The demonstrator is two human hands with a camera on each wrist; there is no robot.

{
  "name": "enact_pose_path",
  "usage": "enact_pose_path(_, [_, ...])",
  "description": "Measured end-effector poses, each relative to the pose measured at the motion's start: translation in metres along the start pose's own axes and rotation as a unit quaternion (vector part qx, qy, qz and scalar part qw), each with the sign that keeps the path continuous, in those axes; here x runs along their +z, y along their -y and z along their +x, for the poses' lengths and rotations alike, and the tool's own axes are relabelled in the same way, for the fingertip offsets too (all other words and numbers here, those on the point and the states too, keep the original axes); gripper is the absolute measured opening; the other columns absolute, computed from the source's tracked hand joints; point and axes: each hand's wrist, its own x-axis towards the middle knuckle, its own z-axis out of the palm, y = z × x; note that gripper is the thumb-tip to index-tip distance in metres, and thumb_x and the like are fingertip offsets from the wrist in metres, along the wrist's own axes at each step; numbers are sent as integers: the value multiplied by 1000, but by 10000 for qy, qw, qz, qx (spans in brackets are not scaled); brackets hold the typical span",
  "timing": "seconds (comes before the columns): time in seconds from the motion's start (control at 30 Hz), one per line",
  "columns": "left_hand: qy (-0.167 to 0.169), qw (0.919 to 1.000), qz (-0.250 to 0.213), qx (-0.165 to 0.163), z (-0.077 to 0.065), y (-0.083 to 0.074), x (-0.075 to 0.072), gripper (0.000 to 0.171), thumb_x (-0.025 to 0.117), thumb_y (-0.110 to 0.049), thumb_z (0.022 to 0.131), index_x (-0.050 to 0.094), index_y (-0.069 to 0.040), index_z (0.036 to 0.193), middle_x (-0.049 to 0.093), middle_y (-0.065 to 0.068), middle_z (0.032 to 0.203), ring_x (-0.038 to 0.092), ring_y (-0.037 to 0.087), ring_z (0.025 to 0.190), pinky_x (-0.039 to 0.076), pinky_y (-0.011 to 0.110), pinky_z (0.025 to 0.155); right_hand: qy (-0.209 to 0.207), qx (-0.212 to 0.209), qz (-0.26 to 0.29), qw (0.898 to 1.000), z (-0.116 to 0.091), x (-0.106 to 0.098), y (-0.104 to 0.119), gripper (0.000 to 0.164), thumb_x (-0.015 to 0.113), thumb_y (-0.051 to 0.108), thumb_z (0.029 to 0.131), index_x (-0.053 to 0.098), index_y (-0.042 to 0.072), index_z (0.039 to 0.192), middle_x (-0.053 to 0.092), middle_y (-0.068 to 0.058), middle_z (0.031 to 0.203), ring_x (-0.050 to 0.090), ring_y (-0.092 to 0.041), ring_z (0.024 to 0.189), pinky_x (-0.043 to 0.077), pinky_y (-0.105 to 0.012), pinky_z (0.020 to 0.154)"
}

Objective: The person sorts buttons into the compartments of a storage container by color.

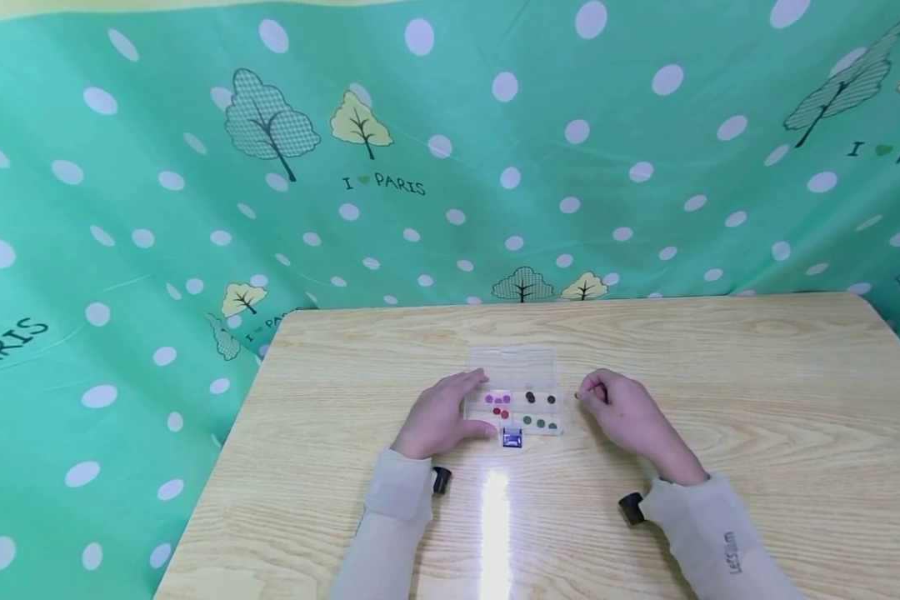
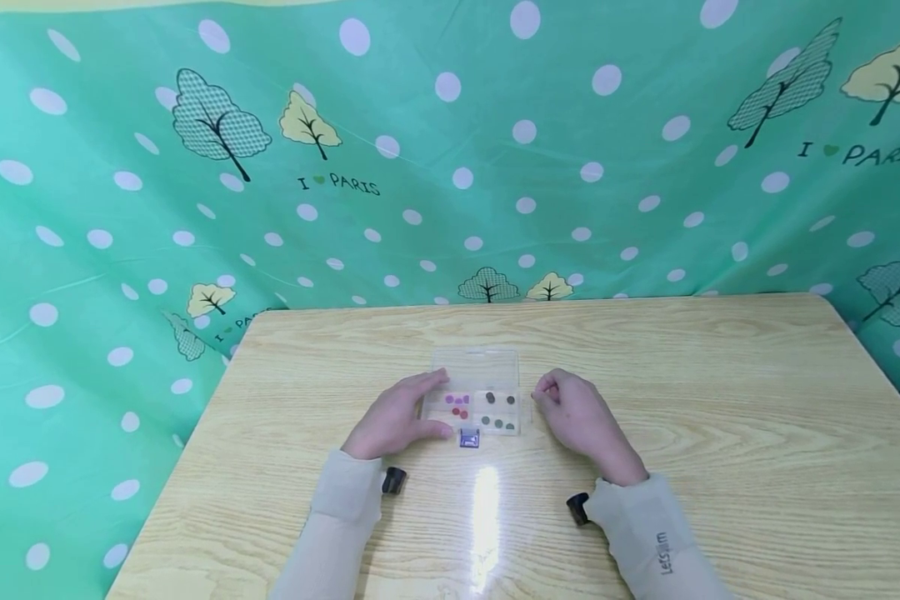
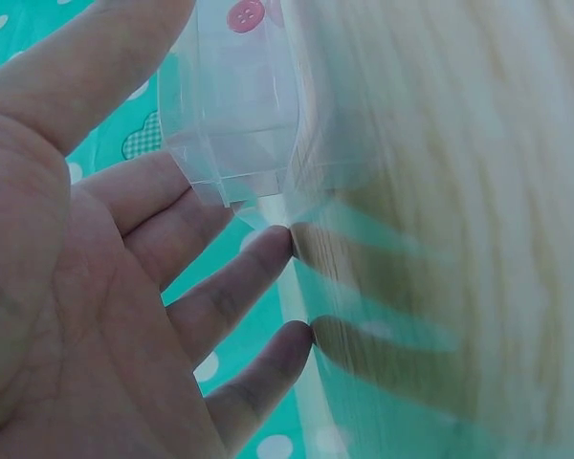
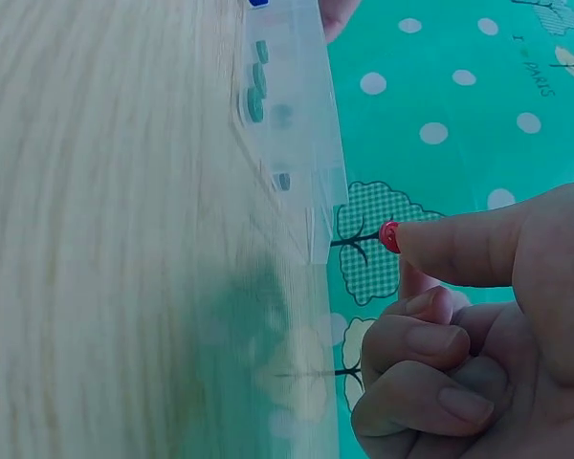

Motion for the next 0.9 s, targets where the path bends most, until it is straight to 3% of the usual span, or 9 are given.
enact_pose_path(0.9, [10, 10000, -27, -21, -1, -2, -2, 84, 86, -41, 77, 51, -14, 148, 44, 2, 156, 39, 28, 144, 30, 47, 119, 20, -152, 180, 9997, 4, 18, 22, 12, 56, 11, 101, 65, 3, 100, 51, -2, 74, 45, -16, 64, 40, -26, 56])
